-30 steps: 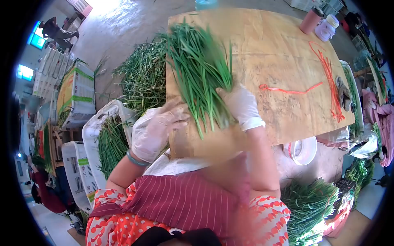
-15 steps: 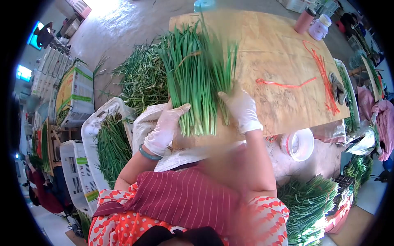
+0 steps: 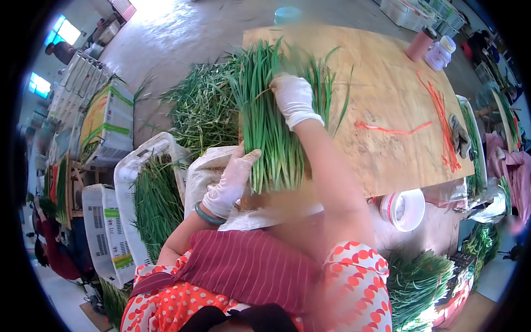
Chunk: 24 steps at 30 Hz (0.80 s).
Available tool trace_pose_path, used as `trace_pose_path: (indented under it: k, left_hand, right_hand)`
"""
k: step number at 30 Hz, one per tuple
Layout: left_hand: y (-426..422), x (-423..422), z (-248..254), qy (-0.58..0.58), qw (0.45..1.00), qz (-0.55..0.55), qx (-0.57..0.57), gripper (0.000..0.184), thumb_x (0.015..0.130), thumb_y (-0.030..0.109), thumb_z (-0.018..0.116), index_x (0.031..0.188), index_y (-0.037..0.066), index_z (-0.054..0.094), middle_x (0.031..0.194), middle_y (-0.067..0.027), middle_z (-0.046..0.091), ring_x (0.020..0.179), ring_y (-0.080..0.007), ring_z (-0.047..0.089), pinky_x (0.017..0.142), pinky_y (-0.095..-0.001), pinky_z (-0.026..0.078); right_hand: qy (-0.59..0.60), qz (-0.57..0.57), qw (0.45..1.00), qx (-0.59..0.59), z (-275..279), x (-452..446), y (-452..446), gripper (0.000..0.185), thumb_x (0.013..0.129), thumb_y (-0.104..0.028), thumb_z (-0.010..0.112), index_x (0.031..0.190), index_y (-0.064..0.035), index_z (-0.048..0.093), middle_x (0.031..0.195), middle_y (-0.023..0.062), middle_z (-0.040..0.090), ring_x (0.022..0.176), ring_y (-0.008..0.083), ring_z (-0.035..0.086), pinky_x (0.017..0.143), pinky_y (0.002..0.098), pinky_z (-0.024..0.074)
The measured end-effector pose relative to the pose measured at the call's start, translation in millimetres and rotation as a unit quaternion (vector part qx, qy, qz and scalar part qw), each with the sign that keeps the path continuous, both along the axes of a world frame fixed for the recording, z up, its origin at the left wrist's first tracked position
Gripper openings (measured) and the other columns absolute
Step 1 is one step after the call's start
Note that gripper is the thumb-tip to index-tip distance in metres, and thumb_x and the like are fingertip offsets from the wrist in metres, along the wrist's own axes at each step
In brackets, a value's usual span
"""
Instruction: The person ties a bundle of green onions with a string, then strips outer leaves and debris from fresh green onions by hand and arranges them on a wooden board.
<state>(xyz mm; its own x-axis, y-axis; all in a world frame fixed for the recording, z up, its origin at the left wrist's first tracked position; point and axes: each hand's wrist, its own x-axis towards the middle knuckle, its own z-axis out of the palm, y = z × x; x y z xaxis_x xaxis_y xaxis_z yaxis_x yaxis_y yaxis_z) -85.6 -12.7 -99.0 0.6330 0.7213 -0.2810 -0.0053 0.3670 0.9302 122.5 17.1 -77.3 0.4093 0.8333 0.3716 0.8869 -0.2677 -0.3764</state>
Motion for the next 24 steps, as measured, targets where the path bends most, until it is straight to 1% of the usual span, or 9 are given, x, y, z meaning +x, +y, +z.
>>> trace_pose_path:
  k: [5, 10, 13, 15, 18, 19, 21, 23, 24]
  left_hand:
    - [5.1, 4.2, 6.6, 0.006, 1.0, -0.015, 0.001, 0.057, 0.08, 0.006, 0.063, 0.13, 0.003, 0.037, 0.113, -0.0052, 0.054, 0.097, -0.0122, 0.052, 0.087, -0.0254, 0.041]
    - [9.9, 6.0, -6.5, 0.029, 0.994, -0.023, 0.107, 0.061, 0.08, 0.0, 0.061, 0.134, 0.003, 0.032, 0.114, -0.0055, 0.054, 0.099, -0.0133, 0.052, 0.089, -0.0253, 0.04]
    - [10.6, 1.3, -2.5, 0.021, 0.998, -0.029, 0.053, 0.061, 0.081, -0.001, 0.057, 0.135, 0.005, 0.031, 0.115, -0.0056, 0.053, 0.099, -0.0131, 0.052, 0.089, -0.0237, 0.04]
    - [13.2, -0.6, -5.9, 0.007, 0.998, -0.026, 0.048, 0.055, 0.082, 0.001, 0.053, 0.133, 0.004, 0.033, 0.112, -0.0059, 0.055, 0.095, -0.0141, 0.054, 0.085, -0.0255, 0.042]
    - [17.2, -6.2, -18.5, -0.007, 1.0, -0.008, -0.025, 0.043, 0.083, 0.005, 0.047, 0.126, 0.002, 0.041, 0.109, -0.0072, 0.056, 0.091, -0.0161, 0.055, 0.084, -0.0267, 0.044]
    - [17.8, -8.5, -20.1, -0.005, 0.995, 0.007, -0.095, 0.039, 0.084, 0.008, 0.046, 0.122, 0.001, 0.046, 0.108, -0.0082, 0.056, 0.091, -0.017, 0.055, 0.085, -0.0261, 0.042]
    - [14.0, -10.4, -12.0, -0.042, 0.987, 0.015, -0.157, 0.033, 0.085, 0.01, 0.044, 0.117, 0.002, 0.046, 0.102, -0.0087, 0.057, 0.083, -0.0198, 0.057, 0.074, -0.0323, 0.047]
    - [17.3, -10.8, -12.4, -0.079, 0.972, 0.024, -0.219, 0.027, 0.086, 0.013, 0.043, 0.112, 0.004, 0.046, 0.096, -0.0091, 0.057, 0.074, -0.0225, 0.059, 0.063, -0.0385, 0.052]
    - [20.6, -13.3, -19.4, -0.059, 0.971, 0.016, -0.232, 0.027, 0.086, 0.014, 0.042, 0.111, 0.004, 0.046, 0.098, -0.0097, 0.057, 0.077, -0.0228, 0.059, 0.066, -0.038, 0.052]
  right_hand:
    - [0.111, -0.02, 0.99, 0.084, 51.9, 9.0, -11.1, 0.015, 0.081, -0.023, 0.061, 0.087, -0.0112, 0.067, 0.075, 0.0087, 0.066, 0.068, 0.0216, 0.063, 0.062, 0.033, 0.0475]
    - [-0.106, -0.019, 0.986, 0.127, 119.3, 15.4, -20.5, 0.018, 0.082, -0.023, 0.059, 0.093, -0.0097, 0.062, 0.078, 0.0106, 0.064, 0.071, 0.0274, 0.062, 0.061, 0.0355, 0.0468]
    - [-0.168, 0.045, 0.969, 0.176, 156.0, 13.9, -14.5, 0.017, 0.082, -0.024, 0.058, 0.09, -0.0094, 0.062, 0.08, 0.011, 0.064, 0.072, 0.0302, 0.061, 0.061, 0.036, 0.0465]
    - [-0.121, 0.056, 0.979, 0.153, 187.0, -1.1, -5.7, 0.02, 0.082, -0.026, 0.059, 0.096, -0.0118, 0.063, 0.08, 0.0096, 0.065, 0.077, 0.0285, 0.062, 0.067, 0.0369, 0.0464]
    - [-0.157, 0.043, 0.986, -0.03, 208.0, -19.8, 28.8, 0.012, 0.082, -0.002, 0.056, 0.085, -0.0027, 0.067, 0.082, 0.0024, 0.066, 0.08, 0.0164, 0.059, 0.074, 0.0271, 0.047]
    - [0.069, 0.208, 0.967, 0.132, 204.1, -27.1, 42.0, 0.014, 0.083, -0.003, 0.053, 0.089, -0.0023, 0.066, 0.086, 0.0059, 0.066, 0.082, 0.0197, 0.06, 0.077, 0.0294, 0.0469]
    - [0.286, 0.354, 0.845, 0.28, 196.8, -25.0, 53.9, 0.017, 0.084, -0.004, 0.051, 0.093, -0.0019, 0.065, 0.09, 0.0094, 0.067, 0.085, 0.023, 0.062, 0.08, 0.0317, 0.0468]
    - [0.43, 0.258, 0.844, 0.191, 187.4, -10.4, 58.3, 0.023, 0.084, -0.005, 0.046, 0.101, -0.0006, 0.061, 0.098, 0.0181, 0.063, 0.09, 0.0305, 0.061, 0.083, 0.0354, 0.0464]
    - [0.26, 0.164, 0.947, 0.088, 167.0, 7.8, 65.8, 0.022, 0.082, -0.016, 0.053, 0.1, -0.0084, 0.063, 0.089, 0.0132, 0.064, 0.086, 0.0283, 0.061, 0.079, 0.0358, 0.0464]
